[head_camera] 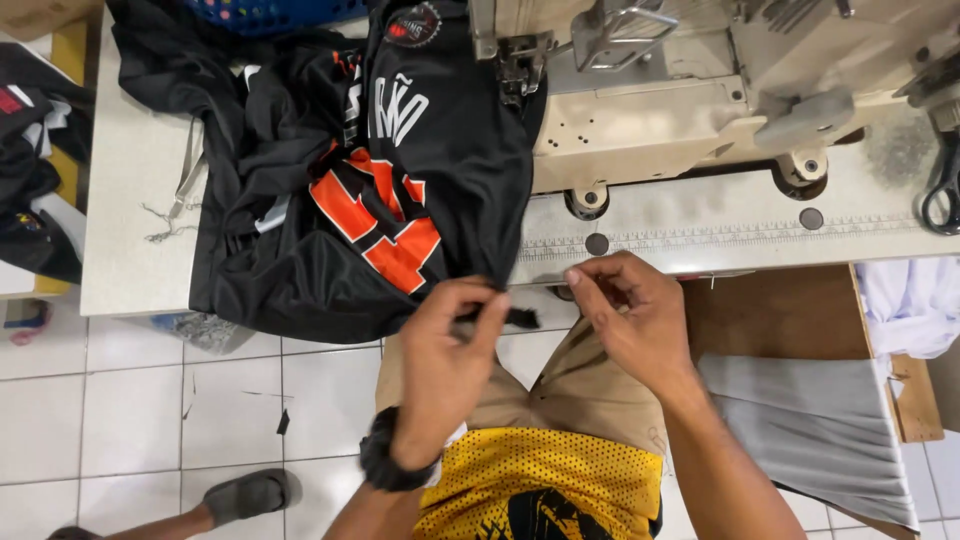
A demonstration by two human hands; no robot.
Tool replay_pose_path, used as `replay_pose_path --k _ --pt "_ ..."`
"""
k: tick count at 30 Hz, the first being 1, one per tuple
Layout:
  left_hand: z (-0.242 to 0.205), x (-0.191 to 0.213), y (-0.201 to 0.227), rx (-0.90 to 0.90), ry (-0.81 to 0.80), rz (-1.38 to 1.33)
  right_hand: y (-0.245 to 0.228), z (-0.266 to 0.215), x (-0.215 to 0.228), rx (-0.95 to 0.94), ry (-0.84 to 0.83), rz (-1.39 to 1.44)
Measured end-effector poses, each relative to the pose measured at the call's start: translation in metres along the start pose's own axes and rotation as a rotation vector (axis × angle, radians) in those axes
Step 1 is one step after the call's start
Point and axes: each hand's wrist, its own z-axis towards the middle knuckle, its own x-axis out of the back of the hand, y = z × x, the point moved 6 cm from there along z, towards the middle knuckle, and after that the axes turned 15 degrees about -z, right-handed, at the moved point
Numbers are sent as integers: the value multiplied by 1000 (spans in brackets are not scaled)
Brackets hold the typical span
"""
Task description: Sewing components of a jersey together using an industrial sewing machine, involving careful alignment of fabric edges.
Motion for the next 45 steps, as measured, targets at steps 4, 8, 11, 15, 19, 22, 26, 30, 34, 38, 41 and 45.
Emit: replay_pose_path --k 4,8,11,15,19,22,26,30,34,38,41,45 --pt "25 38 36 137 -2 -144 -16 18 -23 57 -76 26" --pt "70 49 108 -153 -180 343 -67 37 -50 78 -388 -13" --pt "82 43 143 -475 -307 515 -104 36 -87 171 -696 389" --pt "90 38 160 -540 -387 545 -115 42 -141 287 -720 381" --pt "97 46 153 -568 -384 613 -121 42 -98 518 -612 -158" --pt "96 51 149 -641 -364 697 -114 54 -50 575 -354 -377" --pt "87 42 154 -830 -391 790 -121 85 -14 814 80 -392" --pt "74 39 154 -785 -436 882 -111 102 -32 946 58 -373" --pt "67 33 152 -751 -410 911 -123 89 -26 1120 158 -418" --pt "58 25 143 -657 -501 867 -135 76 -16 1207 226 -432" --pt "43 10 126 -628 -680 813 -132 72 -18 1254 243 -408" --pt "49 -9 120 -482 -722 715 -110 67 -19 1240 263 -483"
